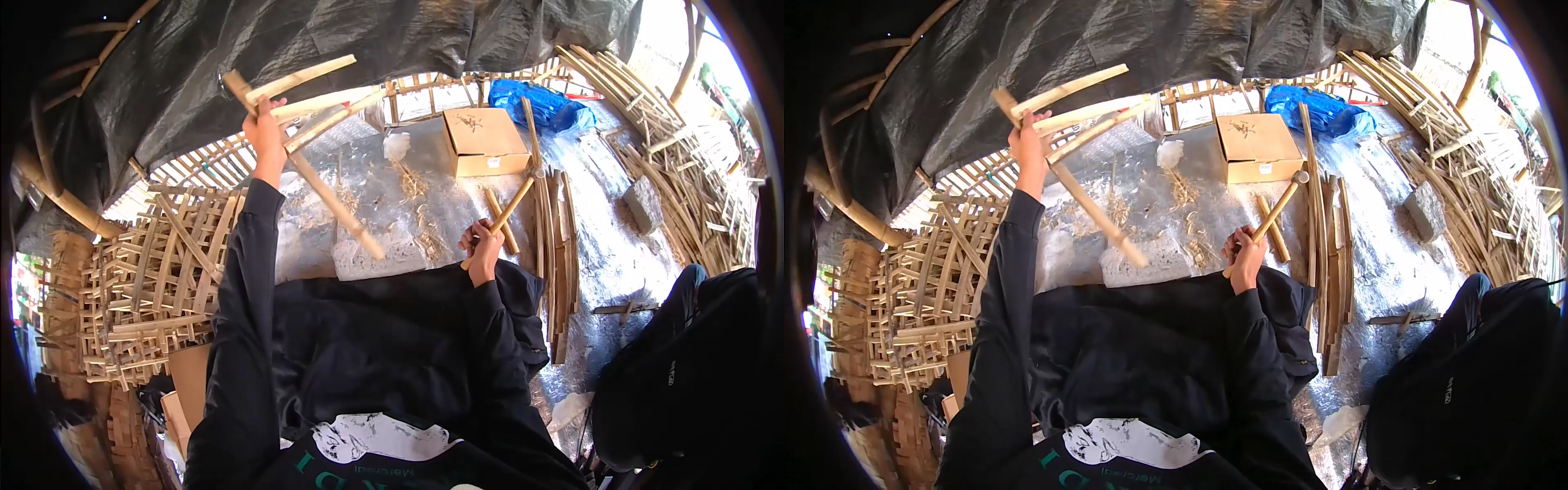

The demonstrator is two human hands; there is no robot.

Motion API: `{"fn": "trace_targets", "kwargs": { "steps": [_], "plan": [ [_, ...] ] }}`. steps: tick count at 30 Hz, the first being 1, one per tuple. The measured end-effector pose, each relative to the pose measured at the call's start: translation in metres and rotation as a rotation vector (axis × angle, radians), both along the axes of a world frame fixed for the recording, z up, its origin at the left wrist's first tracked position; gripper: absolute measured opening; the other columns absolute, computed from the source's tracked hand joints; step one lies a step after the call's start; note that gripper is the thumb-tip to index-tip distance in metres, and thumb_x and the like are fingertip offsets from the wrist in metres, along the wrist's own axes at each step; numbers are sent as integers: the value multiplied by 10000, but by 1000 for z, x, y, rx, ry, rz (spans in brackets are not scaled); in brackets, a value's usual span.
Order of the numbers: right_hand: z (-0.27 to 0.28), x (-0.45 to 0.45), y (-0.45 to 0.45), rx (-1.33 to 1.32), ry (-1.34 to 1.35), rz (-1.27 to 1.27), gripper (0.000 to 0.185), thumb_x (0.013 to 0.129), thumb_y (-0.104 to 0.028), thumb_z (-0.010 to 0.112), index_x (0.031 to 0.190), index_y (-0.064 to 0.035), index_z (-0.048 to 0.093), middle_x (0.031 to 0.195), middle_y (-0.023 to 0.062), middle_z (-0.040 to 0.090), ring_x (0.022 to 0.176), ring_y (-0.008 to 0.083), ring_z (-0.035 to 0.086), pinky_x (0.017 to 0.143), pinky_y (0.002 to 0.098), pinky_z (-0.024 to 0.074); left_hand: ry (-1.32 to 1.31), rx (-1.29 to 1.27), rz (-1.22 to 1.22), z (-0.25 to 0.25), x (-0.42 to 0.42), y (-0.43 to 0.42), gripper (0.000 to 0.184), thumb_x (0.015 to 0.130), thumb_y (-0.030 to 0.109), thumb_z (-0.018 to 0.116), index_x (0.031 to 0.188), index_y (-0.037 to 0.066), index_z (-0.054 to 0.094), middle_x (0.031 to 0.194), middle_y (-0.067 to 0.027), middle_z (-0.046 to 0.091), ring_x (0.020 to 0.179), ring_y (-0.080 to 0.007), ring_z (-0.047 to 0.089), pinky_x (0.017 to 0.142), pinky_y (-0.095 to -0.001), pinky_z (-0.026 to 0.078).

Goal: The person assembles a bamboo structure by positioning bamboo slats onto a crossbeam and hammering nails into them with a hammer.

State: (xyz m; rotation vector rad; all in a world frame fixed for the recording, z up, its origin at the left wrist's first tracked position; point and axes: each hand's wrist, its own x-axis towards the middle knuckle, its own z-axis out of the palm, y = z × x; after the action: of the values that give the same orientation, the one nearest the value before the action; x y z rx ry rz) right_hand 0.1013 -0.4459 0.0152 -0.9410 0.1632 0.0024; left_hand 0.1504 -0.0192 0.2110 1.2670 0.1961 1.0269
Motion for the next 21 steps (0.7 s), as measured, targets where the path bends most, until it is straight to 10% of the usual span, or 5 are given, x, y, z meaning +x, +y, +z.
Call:
{"fn": "trace_targets", "kwargs": {
  "steps": [11,16,21],
  "plan": [
    [-9,2,-4,10,2,32,142,961,-73,527,830,-75,470,633,51,475,385,139,352,460,333,374,-129,-838,147,-227,-50,8,442,1052,379,406,1323,68,564,1236,-151,644,985,-338,703,787,-461,627],
    [-11,4,-6,-13,15,28,112,949,-59,527,842,-59,495,648,61,489,386,152,363,456,342,376,-120,-985,246,-275,-83,-48,472,1056,450,495,1345,81,555,1289,-129,630,1087,-333,661,903,-485,598],
    [-9,4,-7,-3,43,29,136,969,-68,533,840,-67,491,651,59,485,397,149,370,475,339,390,-130,-984,-159,-288,-105,-46,515,1068,394,495,1352,-35,509,1332,-256,622,1201,-419,643,966,-538,589]
  ]
}}
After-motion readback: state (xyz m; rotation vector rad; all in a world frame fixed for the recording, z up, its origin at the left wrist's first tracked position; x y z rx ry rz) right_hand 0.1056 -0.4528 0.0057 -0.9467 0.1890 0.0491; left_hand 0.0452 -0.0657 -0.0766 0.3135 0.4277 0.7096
